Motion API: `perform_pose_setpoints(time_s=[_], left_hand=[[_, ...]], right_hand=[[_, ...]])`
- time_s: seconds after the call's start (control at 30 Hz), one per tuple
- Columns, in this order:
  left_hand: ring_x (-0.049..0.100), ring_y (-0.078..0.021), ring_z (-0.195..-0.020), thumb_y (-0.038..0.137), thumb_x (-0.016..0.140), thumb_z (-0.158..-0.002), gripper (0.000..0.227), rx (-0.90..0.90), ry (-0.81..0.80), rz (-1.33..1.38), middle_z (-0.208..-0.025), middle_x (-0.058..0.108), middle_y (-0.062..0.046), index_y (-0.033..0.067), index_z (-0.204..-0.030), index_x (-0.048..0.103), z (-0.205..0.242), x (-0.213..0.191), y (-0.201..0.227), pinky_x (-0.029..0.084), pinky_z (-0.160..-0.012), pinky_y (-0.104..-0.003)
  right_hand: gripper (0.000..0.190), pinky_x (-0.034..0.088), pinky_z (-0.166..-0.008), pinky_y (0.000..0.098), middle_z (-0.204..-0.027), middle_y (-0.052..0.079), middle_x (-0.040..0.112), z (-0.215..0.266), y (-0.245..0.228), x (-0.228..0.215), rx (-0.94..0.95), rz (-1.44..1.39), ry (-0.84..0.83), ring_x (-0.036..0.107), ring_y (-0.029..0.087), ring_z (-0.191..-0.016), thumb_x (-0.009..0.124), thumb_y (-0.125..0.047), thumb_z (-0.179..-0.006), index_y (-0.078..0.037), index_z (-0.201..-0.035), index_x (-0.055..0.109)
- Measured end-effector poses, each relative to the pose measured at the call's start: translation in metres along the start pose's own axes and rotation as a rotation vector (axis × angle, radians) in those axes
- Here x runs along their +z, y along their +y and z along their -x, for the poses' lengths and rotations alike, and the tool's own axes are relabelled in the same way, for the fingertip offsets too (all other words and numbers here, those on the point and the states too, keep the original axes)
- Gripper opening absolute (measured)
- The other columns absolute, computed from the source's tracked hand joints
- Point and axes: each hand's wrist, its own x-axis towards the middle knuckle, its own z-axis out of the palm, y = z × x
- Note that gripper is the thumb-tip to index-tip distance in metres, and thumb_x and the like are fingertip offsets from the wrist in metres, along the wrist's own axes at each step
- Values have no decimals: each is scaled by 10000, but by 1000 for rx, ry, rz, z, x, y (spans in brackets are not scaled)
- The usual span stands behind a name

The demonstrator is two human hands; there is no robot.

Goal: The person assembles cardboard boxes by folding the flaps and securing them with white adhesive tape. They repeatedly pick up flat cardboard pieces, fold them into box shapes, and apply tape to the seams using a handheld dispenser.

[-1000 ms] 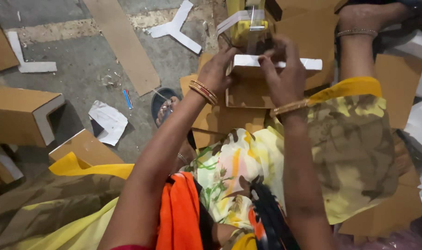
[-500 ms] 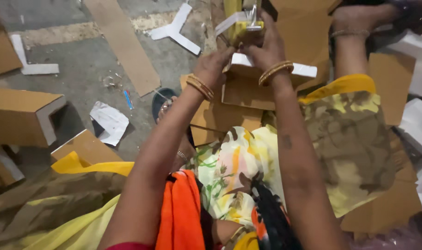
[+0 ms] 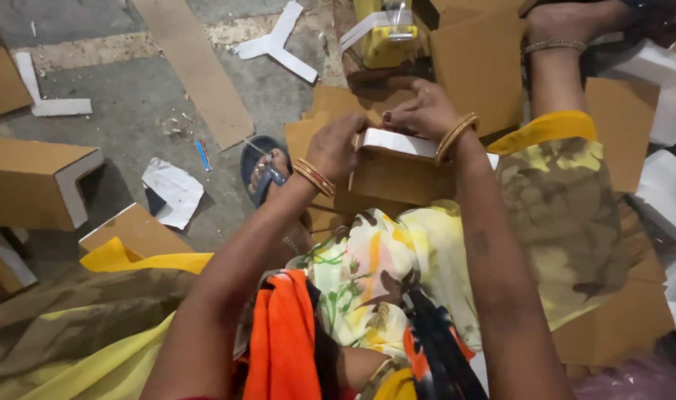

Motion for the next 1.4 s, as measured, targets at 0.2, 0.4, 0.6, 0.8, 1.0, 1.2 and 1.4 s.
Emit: perform_pose_setpoints(time_s=[0.2,0.4,0.6,0.8,1.0,1.2,1.4], left_hand=[[573,-347,-1279,186,885,-751,604,61,11,297,-1338,585,-142,120,-1271,584,2,-22,8,469,-1079,-453],[430,-378,-1457,203,924,-737,514,193,-83,257,-1505,539,-118,221,-1206,714,-17,-15,12,366,-1207,-488],[353,-409,-1482,103,890,-631,653,125,-131,65,-1497,522,-103,221,-1244,697,-12,13,-19,328,-1224,-492],[389,-391,-1455,145,862,-677,668,82,-122,-62,-1491,528,-101,127,-1305,634,6,29,-36,364,-1199,-490],[377,-402,-1430,204,855,-699,564,73,-133,-181,-1449,519,-143,72,-1202,639,-5,28,-39,367,-1156,-492],[470,-379,-1375,315,806,-827,593,39,-74,74,-1459,518,-167,48,-1318,606,-8,21,-38,411,-1130,-453],[552,-379,-1336,364,677,-966,553,-167,-16,342,-1452,565,-164,69,-1420,563,6,3,-47,449,-1123,-439]], right_hand=[[739,604,-761,255,-921,109,750,-4,10,-6,18,-107,-118,748,149,-871,717,77,-841,23,-1511,409],[709,609,-818,251,-1139,108,728,-14,11,-11,-61,-154,-186,734,141,-966,669,97,-834,29,-1501,439],[572,597,-822,290,-1196,97,723,-16,32,4,-67,-32,-172,705,155,-988,638,9,-913,-18,-1470,511],[379,592,-887,291,-1174,76,726,12,24,24,-334,45,172,705,136,-1030,625,-109,-1060,-48,-1427,552],[592,555,-875,379,-1163,162,697,91,-16,6,-501,572,239,685,260,-982,785,-217,-879,-28,-1395,565],[609,520,-921,502,-1162,217,697,133,13,-15,-205,1015,398,660,405,-1052,746,-139,-751,-127,-1346,616],[436,617,-888,385,-1195,139,683,146,45,-74,-541,-156,857,700,258,-1027,700,-60,-931,7,-1328,533]])
